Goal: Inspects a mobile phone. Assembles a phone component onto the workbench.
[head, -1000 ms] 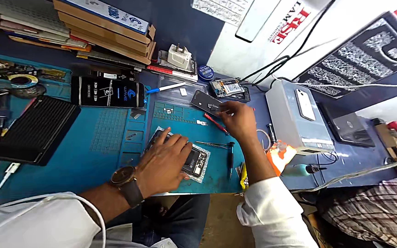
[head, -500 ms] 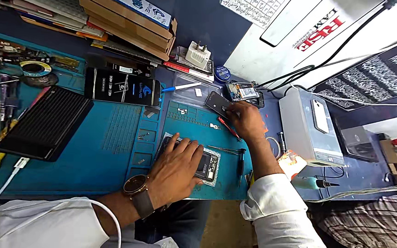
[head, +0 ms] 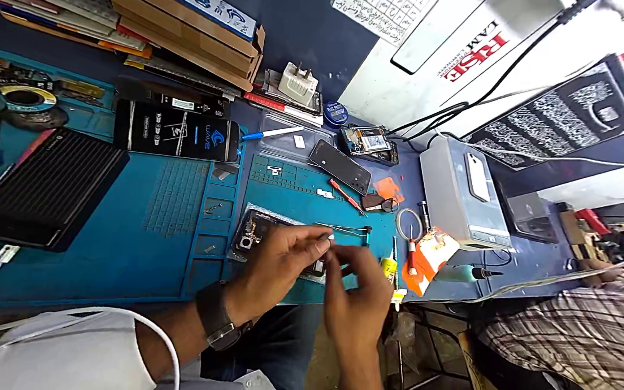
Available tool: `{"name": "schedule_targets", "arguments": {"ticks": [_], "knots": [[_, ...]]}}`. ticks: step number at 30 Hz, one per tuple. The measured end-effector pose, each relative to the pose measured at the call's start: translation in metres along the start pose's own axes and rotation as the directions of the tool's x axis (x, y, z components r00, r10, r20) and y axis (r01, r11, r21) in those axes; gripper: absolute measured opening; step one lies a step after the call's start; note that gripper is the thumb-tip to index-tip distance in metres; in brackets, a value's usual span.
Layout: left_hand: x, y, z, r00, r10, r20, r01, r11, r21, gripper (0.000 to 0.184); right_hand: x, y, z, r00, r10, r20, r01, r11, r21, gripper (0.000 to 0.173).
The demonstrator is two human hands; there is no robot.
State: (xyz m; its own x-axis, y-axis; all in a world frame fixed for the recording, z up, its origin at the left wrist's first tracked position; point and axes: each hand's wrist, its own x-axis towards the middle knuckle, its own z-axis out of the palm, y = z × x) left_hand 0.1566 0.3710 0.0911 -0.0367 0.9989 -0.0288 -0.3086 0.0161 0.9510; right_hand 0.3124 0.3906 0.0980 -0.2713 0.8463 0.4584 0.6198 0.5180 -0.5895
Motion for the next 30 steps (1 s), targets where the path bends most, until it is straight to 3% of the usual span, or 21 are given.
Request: {"name": "schedule_targets", "arguments": {"ticks": [3,6,12,15,20,25,30], "knots": [[-0.004,0.003,0.004,0.993,-0.12,0.008,0.12,0.993,0.001,0.026,-0.023,-0.002,-0.008,0.995,0.044,0.09,-0.051,0.996,0.071,0.019],[-0.007,0.005,0.006,0.98,-0.196,0.03,0.196,0.981,-0.012,0.031,-0.031,0.008,-0.023,0.998,0.064,0.008,-0.064,0.982,0.178,0.019],[-0.005,0.0,0.005,0.997,-0.078,0.012,0.072,0.959,0.274,0.03,-0.044,0.013,-0.02,0.967,0.253,0.027,-0.244,0.895,0.374,0.014],[0.001,0.004,0.001,0.995,-0.098,-0.025,0.1,0.898,0.428,0.032,-0.05,0.013,-0.01,0.962,0.268,0.057,-0.264,0.851,0.455,0.011],[0.022,0.013,-0.004,0.997,-0.018,-0.08,0.064,0.778,0.625,0.016,-0.048,0.028,-0.006,0.962,0.272,-0.02,-0.243,0.891,0.383,0.014],[0.044,0.014,0.004,0.99,-0.091,-0.107,0.14,0.7,0.7,0.009,-0.037,0.044,-0.006,0.948,0.319,-0.024,-0.287,0.882,0.374,0.016],[0.07,0.029,-0.002,0.995,0.036,-0.09,0.024,0.809,0.588,0.012,-0.032,0.056,-0.003,0.937,0.347,0.047,-0.342,0.876,0.339,0.017]]}}
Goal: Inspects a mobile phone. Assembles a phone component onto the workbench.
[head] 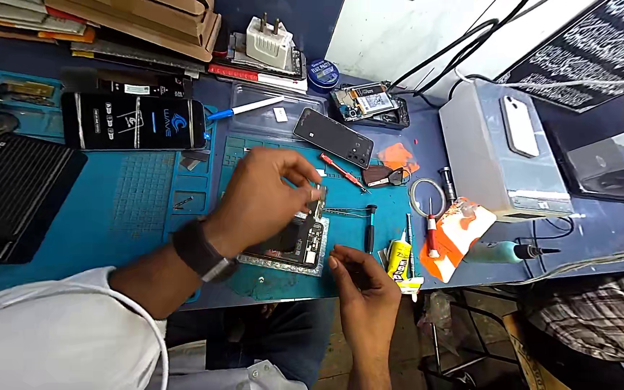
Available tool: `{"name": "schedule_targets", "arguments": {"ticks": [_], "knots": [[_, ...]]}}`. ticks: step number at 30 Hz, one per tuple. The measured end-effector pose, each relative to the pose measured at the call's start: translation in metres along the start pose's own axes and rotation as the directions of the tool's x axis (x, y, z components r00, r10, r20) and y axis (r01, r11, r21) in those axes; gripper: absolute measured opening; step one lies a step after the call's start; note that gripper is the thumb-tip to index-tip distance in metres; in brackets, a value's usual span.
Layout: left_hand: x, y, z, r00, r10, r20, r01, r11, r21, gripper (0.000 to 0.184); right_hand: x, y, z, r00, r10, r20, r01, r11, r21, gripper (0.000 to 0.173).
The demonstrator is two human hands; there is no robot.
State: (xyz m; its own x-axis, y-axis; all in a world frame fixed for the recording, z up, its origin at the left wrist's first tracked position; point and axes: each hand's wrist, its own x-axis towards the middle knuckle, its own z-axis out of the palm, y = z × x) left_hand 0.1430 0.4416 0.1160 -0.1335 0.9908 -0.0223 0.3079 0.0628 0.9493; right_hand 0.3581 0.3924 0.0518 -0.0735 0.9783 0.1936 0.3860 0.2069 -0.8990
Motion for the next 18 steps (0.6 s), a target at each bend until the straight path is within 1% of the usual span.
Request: {"name": "schedule_targets", "arguments": {"ticks": [1,3,5,7,9,13,18], "knots": [[0.004,0.001,-0.004,1.0,-0.026,0.005,0.026,0.998,-0.057,0.013,0.0,0.002,0.0,1.0,0.001,0.008,-0.001,1.0,0.004,0.017],[0.006,0.002,-0.008,0.988,-0.132,0.08,0.141,0.983,-0.118,0.013,0.001,0.004,0.0,1.0,-0.005,0.01,0.005,1.0,0.011,0.017],[0.001,-0.002,-0.006,0.964,-0.213,0.156,0.231,0.967,-0.105,0.013,0.001,0.007,0.001,1.0,0.0,0.013,0.0,1.0,0.007,0.017],[-0.006,-0.007,0.002,0.951,-0.261,0.168,0.272,0.961,-0.045,0.011,0.001,0.009,0.001,1.0,0.005,0.023,-0.005,1.0,0.006,0.017],[-0.009,-0.012,0.009,0.949,-0.272,0.159,0.27,0.962,0.035,0.011,0.001,0.008,0.002,0.999,0.007,0.035,-0.007,1.0,0.009,0.017],[-0.009,-0.013,0.021,0.961,-0.24,0.138,0.21,0.957,0.201,0.01,0.001,0.009,0.001,0.999,0.01,0.042,-0.009,1.0,-0.009,0.016],[-0.008,-0.013,0.029,0.965,-0.247,0.085,0.213,0.932,0.293,0.007,-0.002,0.011,0.0,0.998,0.025,0.049,-0.024,1.0,-0.013,0.017]]}}
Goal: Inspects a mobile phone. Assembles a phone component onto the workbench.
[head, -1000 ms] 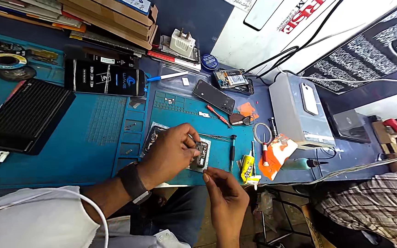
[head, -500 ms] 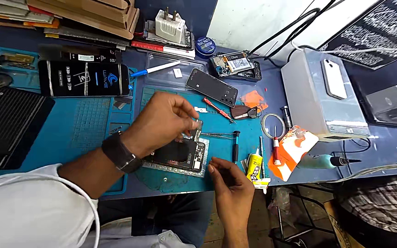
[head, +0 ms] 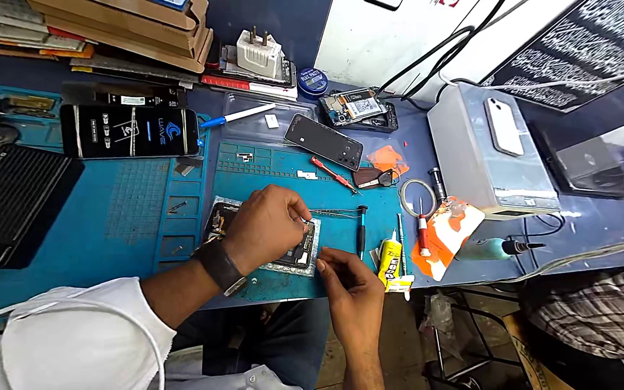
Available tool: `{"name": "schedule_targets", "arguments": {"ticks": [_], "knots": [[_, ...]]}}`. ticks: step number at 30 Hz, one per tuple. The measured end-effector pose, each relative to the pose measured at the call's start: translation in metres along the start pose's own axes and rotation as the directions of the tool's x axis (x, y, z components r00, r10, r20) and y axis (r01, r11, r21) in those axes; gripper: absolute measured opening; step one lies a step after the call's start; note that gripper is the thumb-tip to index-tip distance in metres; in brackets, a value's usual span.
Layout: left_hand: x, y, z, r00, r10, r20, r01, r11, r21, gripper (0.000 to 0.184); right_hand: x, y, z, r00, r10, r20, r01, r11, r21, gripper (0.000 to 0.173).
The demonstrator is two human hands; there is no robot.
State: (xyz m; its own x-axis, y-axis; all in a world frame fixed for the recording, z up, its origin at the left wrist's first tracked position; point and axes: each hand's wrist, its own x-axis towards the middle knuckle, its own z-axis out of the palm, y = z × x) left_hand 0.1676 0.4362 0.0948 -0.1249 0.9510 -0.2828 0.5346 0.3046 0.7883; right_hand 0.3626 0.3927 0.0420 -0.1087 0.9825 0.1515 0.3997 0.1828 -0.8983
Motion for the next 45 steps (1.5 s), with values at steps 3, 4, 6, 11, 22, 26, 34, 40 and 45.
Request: {"name": "schedule_targets", "arguments": {"ticks": [3,4,6,11,22,26,34,40,45], "knots": [[0.002,-0.001,0.0,1.0,0.0,-0.006,0.0,1.0,0.017,0.006,0.001,-0.001,-0.001,1.0,0.008,0.012,-0.008,1.0,-0.003,0.017],[0.003,-0.002,-0.001,1.0,-0.004,0.001,0.004,1.0,0.013,0.005,0.002,-0.001,-0.001,1.0,0.009,0.015,-0.009,1.0,-0.009,0.017],[0.006,-0.002,-0.002,0.999,-0.014,0.031,0.014,1.0,-0.001,0.004,0.003,-0.001,-0.001,1.0,0.011,0.02,-0.011,1.0,-0.022,0.016],[0.008,-0.001,-0.005,0.996,-0.055,0.071,0.058,0.997,-0.05,0.004,0.003,0.0,0.001,1.0,0.007,0.023,-0.006,0.999,-0.035,0.016],[0.004,-0.002,-0.001,1.0,-0.018,0.022,0.017,0.998,0.068,0.005,0.003,0.001,0.002,1.0,-0.011,0.025,0.013,0.996,-0.093,0.016],[0.001,0.001,0.0,0.999,-0.035,0.02,0.032,0.994,0.102,0.006,0.003,0.0,0.003,0.999,-0.035,0.015,0.036,0.993,-0.111,0.016],[-0.004,0.003,0.003,1.0,0.004,-0.026,0.0,0.988,0.153,0.006,-0.001,0.0,0.005,0.989,-0.147,0.03,0.149,0.955,-0.255,0.02],[-0.006,0.006,0.005,0.999,0.005,-0.037,0.002,0.979,0.205,0.006,-0.005,-0.002,0.007,0.968,-0.236,0.085,0.25,0.878,-0.409,0.035],[-0.006,0.008,0.005,1.0,0.005,-0.029,0.002,0.974,0.226,0.005,-0.008,-0.007,0.01,0.956,-0.273,0.108,0.289,0.809,-0.512,0.038]]}}
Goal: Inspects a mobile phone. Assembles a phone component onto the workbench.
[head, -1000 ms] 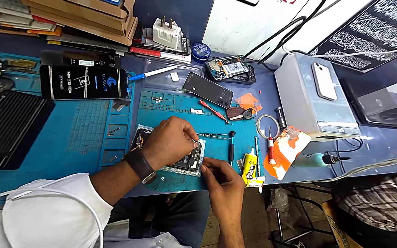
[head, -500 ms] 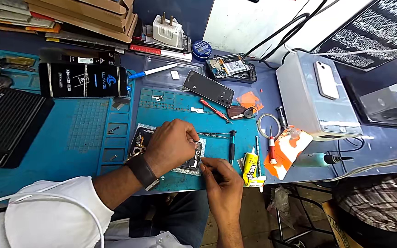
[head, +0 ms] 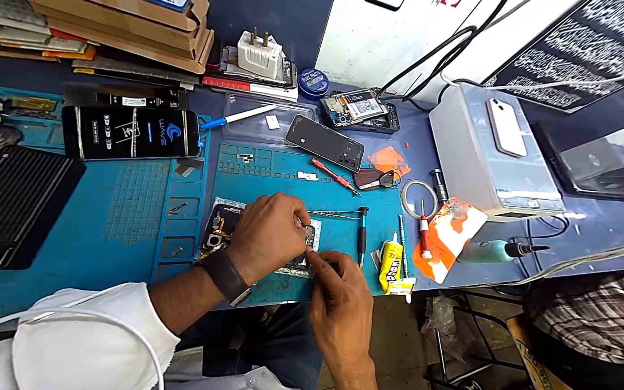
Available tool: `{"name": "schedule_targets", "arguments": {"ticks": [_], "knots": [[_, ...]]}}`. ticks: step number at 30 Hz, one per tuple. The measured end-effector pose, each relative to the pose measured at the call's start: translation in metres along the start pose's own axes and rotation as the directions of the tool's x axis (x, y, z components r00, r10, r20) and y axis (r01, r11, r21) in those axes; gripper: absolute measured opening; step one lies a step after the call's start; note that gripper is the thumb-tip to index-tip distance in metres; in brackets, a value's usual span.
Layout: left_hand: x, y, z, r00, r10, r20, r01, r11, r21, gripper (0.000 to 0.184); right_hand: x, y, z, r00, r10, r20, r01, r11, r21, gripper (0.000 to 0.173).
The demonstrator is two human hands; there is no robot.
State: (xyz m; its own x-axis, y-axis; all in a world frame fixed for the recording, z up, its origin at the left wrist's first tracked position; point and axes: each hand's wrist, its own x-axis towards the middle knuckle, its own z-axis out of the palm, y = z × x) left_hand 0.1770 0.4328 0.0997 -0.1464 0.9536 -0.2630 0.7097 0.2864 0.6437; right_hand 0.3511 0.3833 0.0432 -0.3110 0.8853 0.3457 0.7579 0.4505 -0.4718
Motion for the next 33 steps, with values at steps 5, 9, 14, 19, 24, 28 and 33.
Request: {"name": "schedule_targets", "arguments": {"ticks": [5,9,14,19,24,28,33], "knots": [[0.002,0.0,-0.002,0.999,0.029,0.022,-0.029,0.999,0.027,0.005,0.0,-0.005,-0.001,1.0,0.002,0.015,-0.001,0.998,-0.055,0.039],[0.002,0.0,-0.002,0.999,0.026,0.03,-0.027,0.999,0.037,0.005,0.001,-0.007,-0.001,1.0,-0.009,0.019,0.011,0.996,-0.087,0.04],[0.002,0.001,-0.001,0.999,0.03,0.044,-0.033,0.998,0.051,0.005,0.002,-0.01,-0.003,0.999,-0.036,0.041,0.042,0.99,-0.134,0.042],[0.001,0.0,0.001,0.998,0.044,0.035,-0.046,0.998,0.046,0.005,0.002,-0.013,-0.002,0.995,-0.081,0.057,0.09,0.979,-0.184,0.04],[-0.002,0.001,0.004,0.997,0.076,0.013,-0.076,0.994,0.081,0.006,0.003,-0.014,-0.001,0.992,-0.103,0.07,0.116,0.969,-0.217,0.037],[-0.005,-0.002,0.007,0.985,0.17,-0.026,-0.165,0.978,0.131,0.004,0.007,-0.013,-0.002,0.992,-0.106,0.069,0.117,0.976,-0.186,0.03],[-0.011,-0.013,0.01,0.937,0.348,-0.007,-0.334,0.905,0.264,0.013,0.009,-0.01,-0.001,0.99,-0.117,0.083,0.131,0.974,-0.183,0.026]]}}
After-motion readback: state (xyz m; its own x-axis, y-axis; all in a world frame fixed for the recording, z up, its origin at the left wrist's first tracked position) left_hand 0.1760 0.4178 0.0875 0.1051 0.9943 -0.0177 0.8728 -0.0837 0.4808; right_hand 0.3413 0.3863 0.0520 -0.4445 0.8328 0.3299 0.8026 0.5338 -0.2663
